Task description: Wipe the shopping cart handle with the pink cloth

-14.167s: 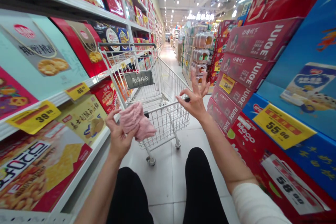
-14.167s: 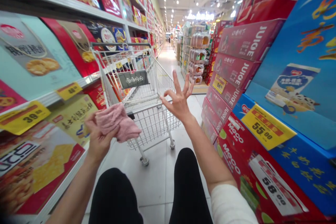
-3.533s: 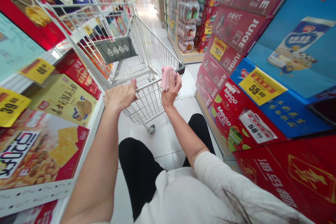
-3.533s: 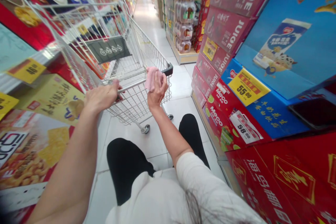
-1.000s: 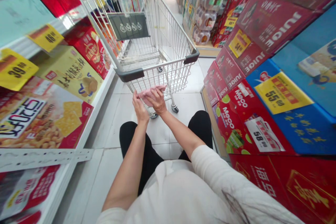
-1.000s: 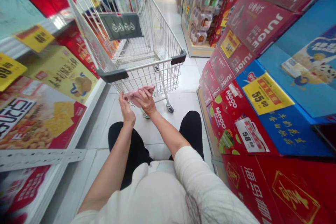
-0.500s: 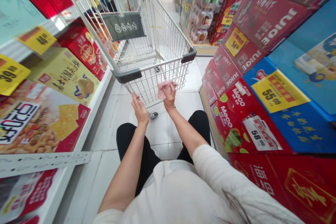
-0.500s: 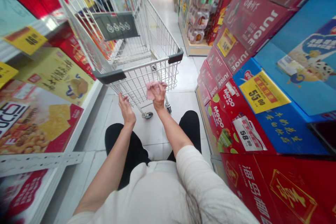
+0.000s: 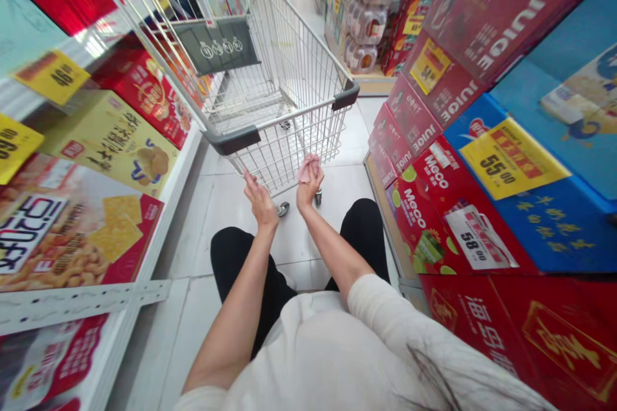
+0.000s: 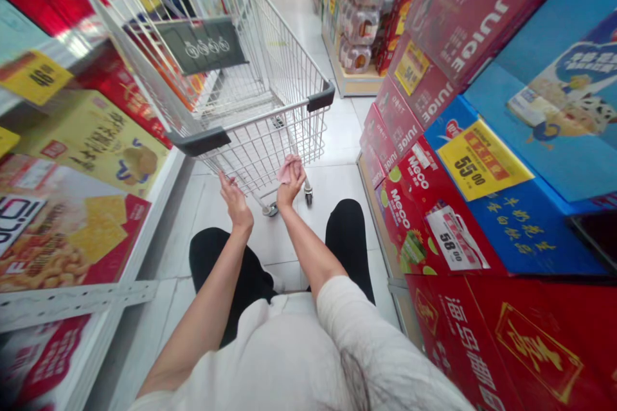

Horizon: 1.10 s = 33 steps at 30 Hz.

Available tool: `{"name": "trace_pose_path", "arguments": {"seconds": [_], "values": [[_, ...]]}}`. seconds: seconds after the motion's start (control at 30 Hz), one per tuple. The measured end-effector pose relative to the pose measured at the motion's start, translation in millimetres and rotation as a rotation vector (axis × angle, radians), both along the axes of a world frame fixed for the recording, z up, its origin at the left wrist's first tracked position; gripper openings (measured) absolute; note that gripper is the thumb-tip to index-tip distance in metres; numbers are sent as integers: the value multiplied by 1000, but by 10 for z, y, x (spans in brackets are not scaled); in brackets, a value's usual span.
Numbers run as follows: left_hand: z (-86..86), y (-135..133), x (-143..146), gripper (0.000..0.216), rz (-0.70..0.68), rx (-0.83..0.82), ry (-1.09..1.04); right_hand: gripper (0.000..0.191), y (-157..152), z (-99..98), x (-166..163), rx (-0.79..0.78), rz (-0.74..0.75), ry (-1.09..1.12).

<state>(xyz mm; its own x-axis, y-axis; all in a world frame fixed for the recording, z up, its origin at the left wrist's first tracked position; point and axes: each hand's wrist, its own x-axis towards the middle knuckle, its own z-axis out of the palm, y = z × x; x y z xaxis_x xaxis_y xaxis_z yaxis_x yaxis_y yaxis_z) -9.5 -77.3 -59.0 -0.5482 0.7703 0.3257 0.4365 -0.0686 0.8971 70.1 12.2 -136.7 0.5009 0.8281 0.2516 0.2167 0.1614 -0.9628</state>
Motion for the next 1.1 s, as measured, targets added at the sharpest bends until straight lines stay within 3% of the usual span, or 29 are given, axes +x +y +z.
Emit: {"name": "trace_pose_path", "arguments": {"seconds": [0.1,0.17,0.37,0.57,0.63,0.9,1.0,1.1], "values": [[-47,2,45,87,-22,42,-5,47,-491,-32,-383,-27,229,80],[-90,-7,30,91,-51,68,-36,44,-656,-1,-453,-27,306,89],[-159,-77,39,88,-123,51,-123,59,-397,246,-121,-158,33,78],[-146,-135,125,91,-145,87,-214,46,-801,206,-348,-85,257,35],[-141,-148,93,93,-190,113,-287,42,-877,256,-385,-69,253,31],[-161,-179,88,88,-277,135,-457,53,-798,831,-246,142,118,-5],[-129,-206,99,88,-298,112,-444,49,-845,1083,-144,273,103,-163],[11,-222,26,82,-256,52,-313,42,-650,1384,20,402,90,-394]]}}
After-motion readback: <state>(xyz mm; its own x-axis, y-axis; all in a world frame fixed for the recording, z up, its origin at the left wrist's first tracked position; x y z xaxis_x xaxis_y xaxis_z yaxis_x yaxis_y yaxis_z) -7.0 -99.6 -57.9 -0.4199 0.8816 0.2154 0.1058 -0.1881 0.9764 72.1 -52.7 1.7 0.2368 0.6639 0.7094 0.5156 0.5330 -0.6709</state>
